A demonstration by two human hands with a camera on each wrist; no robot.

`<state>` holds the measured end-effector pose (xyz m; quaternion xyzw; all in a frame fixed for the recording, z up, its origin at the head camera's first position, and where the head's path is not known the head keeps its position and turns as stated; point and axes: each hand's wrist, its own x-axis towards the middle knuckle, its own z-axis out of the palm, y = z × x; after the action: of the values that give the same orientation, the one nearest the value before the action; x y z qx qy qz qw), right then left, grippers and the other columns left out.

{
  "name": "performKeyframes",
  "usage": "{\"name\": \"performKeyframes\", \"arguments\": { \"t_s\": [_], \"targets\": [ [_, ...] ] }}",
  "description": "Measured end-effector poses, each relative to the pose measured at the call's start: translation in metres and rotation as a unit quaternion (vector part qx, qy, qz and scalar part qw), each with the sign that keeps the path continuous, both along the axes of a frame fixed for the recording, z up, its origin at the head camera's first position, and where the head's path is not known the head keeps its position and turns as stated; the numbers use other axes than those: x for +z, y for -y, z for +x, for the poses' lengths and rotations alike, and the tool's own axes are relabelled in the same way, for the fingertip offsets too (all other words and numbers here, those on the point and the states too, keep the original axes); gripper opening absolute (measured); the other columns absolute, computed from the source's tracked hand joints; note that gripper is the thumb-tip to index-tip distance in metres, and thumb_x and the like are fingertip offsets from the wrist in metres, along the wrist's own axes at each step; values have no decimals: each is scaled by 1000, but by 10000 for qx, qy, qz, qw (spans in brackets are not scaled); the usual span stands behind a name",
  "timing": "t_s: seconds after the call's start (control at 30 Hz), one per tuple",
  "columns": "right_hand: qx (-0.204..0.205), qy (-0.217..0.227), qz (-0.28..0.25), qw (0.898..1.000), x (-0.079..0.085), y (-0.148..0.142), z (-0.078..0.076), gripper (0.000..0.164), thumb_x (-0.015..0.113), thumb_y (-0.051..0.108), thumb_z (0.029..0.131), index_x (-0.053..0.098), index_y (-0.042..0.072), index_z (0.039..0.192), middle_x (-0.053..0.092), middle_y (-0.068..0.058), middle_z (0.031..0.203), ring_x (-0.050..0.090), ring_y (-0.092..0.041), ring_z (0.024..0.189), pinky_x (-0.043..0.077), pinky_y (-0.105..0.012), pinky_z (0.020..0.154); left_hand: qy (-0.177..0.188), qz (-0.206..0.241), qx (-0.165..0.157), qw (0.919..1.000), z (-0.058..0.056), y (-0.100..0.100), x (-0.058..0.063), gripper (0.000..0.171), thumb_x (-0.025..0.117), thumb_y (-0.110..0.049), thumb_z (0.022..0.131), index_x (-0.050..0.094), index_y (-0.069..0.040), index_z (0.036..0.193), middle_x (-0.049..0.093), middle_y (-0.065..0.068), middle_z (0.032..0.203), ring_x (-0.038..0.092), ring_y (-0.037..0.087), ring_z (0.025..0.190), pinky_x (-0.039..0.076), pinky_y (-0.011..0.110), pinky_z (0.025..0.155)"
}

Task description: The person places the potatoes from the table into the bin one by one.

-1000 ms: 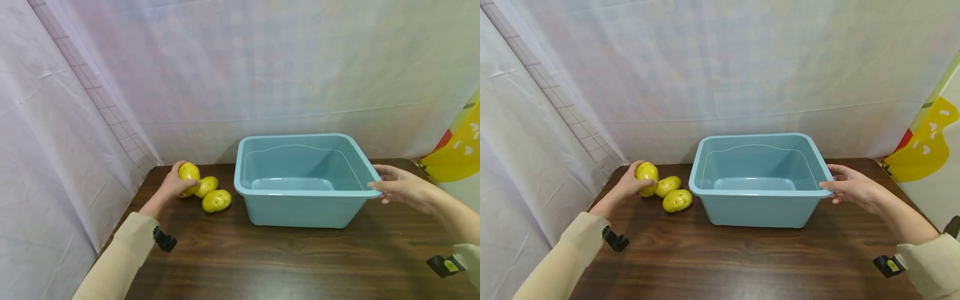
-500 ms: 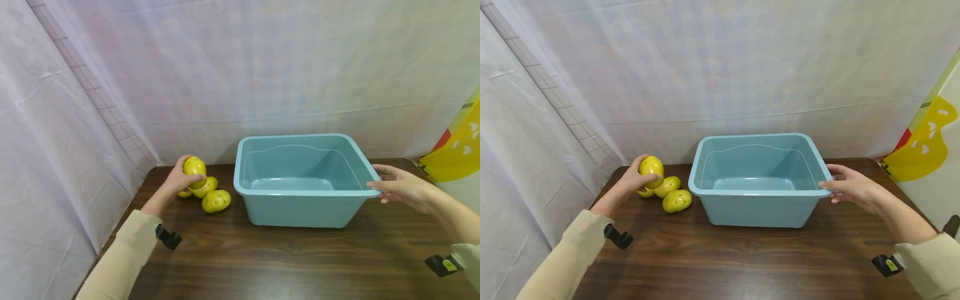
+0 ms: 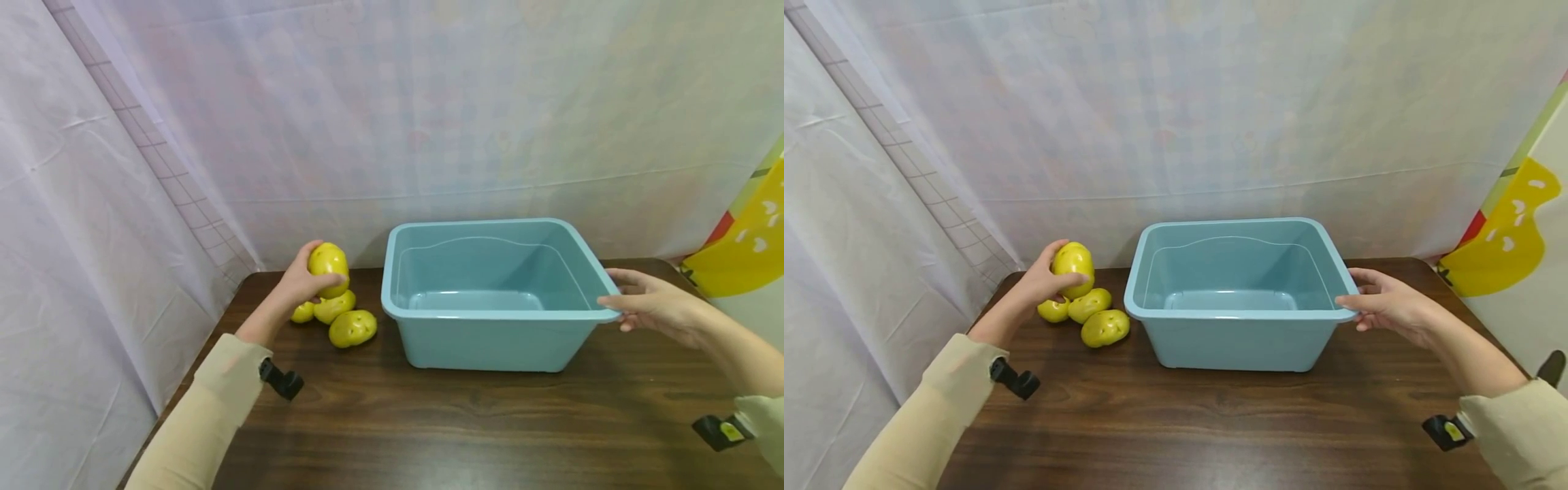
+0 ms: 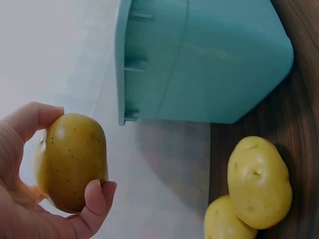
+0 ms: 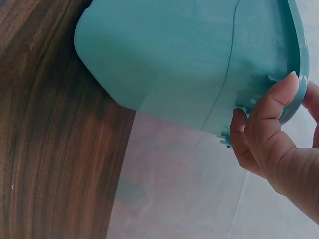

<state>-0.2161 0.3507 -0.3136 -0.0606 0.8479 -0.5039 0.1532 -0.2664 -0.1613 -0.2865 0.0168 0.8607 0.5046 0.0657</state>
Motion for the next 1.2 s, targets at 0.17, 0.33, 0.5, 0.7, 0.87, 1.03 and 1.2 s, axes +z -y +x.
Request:
{"name": "performKeyframes", "arguments": {
  "t_s": [0.17, 0.33, 0.5, 0.7, 0.87, 1.03, 1.2],
  "targets": [
    [-10, -15, -4, 10000, 0, 0, 0, 70, 50, 17, 95, 4, -7, 142, 56, -4, 101, 57, -17, 74, 52, -29, 66, -20, 66, -106, 9999, 0, -7, 7, 86, 67, -21, 79, 14, -24, 146, 33, 19, 135, 48, 27, 93, 47, 29, 60],
    [-24, 18, -38, 10000, -1, 0, 0, 70, 50, 17, 95, 3, -7, 141, 56, -4, 101, 58, -17, 74, 53, -30, 66, -25, -22, -179, 9998, 1, -13, 13, 85, 67, -24, 79, 15, -26, 145, 35, 17, 131, 48, 27, 95, 46, 26, 57],
    [-11, -11, -6, 10000, 0, 0, 0, 71, 50, 18, 95, 4, -8, 142, 56, -5, 102, 58, -17, 74, 53, -30, 66, -97, -39, -244, 9996, 0, -19, 17, 85, 68, -25, 79, 15, -27, 145, 35, 16, 132, 48, 29, 100, 48, 30, 62],
    [-20, 1, 4, 10000, 0, 0, 0, 71, 50, 18, 95, 3, -7, 142, 57, -5, 100, 58, -17, 73, 53, -29, 66, -140, 18, -319, 9994, -1, -26, 22, 85, 68, -23, 79, 15, -28, 145, 34, 15, 135, 47, 31, 105, 49, 39, 72],
    [-19, 16, 15, 10000, 1, 0, 0, 72, 51, 18, 94, 3, -8, 142, 59, -1, 96, 57, -17, 73, 53, -29, 66, -163, 59, -370, 9992, -2, -34, 28, 85, 68, -23, 79, 15, -26, 145, 35, 15, 134, 48, 31, 104, 49, 39, 72],
    [-22, 22, 20, 10000, 0, 0, 0, 73, 51, 18, 94, 3, -8, 142, 59, -1, 96, 57, -17, 73, 53, -29, 67, -217, 82, -430, 9988, -4, -41, 32, 85, 68, -22, 79, 15, -26, 145, 36, 14, 133, 48, 30, 103, 48, 35, 69],
    [-2, -17, 25, 10000, 0, 1, 0, 72, 51, 18, 94, 3, -8, 142, 57, -4, 100, 57, -17, 73, 53, -29, 66, -250, 131, -492, 9984, -4, -47, 34, 85, 68, -22, 78, 15, -26, 145, 36, 14, 133, 48, 30, 104, 48, 35, 68]
  ]
}}
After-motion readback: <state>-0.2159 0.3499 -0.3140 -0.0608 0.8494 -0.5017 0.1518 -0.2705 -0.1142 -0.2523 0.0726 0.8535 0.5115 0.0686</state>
